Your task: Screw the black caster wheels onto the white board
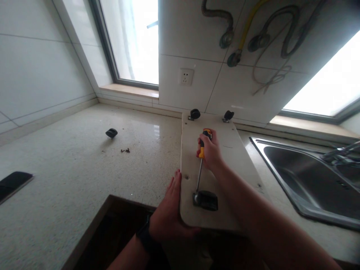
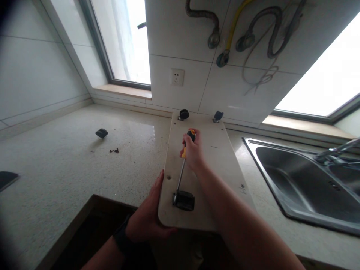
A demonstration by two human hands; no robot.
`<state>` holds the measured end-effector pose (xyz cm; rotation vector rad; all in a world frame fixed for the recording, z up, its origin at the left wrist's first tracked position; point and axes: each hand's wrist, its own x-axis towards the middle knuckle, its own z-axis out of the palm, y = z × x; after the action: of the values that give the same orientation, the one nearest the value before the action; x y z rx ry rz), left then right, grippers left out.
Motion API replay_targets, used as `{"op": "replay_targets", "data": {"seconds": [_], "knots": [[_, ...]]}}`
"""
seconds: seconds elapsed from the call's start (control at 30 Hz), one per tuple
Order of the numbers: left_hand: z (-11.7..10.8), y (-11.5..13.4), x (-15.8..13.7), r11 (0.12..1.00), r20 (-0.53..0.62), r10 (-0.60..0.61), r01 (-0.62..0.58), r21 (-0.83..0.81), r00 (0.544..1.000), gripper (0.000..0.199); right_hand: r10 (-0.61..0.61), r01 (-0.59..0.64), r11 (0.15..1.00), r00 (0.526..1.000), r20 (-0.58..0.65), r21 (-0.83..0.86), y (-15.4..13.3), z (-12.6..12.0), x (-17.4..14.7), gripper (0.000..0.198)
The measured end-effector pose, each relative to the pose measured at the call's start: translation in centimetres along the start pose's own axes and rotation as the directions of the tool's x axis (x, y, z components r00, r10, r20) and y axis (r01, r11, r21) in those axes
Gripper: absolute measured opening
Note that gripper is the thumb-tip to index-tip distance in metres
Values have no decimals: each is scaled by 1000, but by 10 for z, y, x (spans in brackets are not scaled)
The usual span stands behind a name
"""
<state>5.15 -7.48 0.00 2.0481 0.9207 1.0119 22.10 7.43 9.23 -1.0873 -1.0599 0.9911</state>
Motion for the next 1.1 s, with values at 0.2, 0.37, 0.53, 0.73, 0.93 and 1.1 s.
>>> {"op": "replay_targets", "data": {"seconds": [0.2, 0.37, 0.53, 0.73, 0.93, 1.1], "knots": [[0, -5, 0, 994, 14, -15, 16, -108, 1000, 166, -40, 40, 999, 999, -7, 1, 8, 1, -6, 40], [0, -4, 5, 996, 5, -33, 33, -84, 999, 161, -78, 78, 997, 997, -5, 0, 5, 2, -10, 40], [-5, 2, 8, 991, 21, -40, 42, -127, 999, 156, -132, 131, 991, 991, 38, 20, -12, 7, -6, 37], [-4, 0, 5, 991, 32, -74, 77, -109, 997, 156, -135, 133, 991, 988, 72, 27, -11, 17, -11, 34], [-2, -2, 5, 997, 30, -45, 46, -58, 999, 157, -167, 163, 985, 984, 69, 54, -13, 16, -14, 32], [-2, -2, 6, 995, 27, -62, 64, -73, 998, 155, -135, 133, 991, 988, 74, 28, -13, 14, -14, 33]]}}
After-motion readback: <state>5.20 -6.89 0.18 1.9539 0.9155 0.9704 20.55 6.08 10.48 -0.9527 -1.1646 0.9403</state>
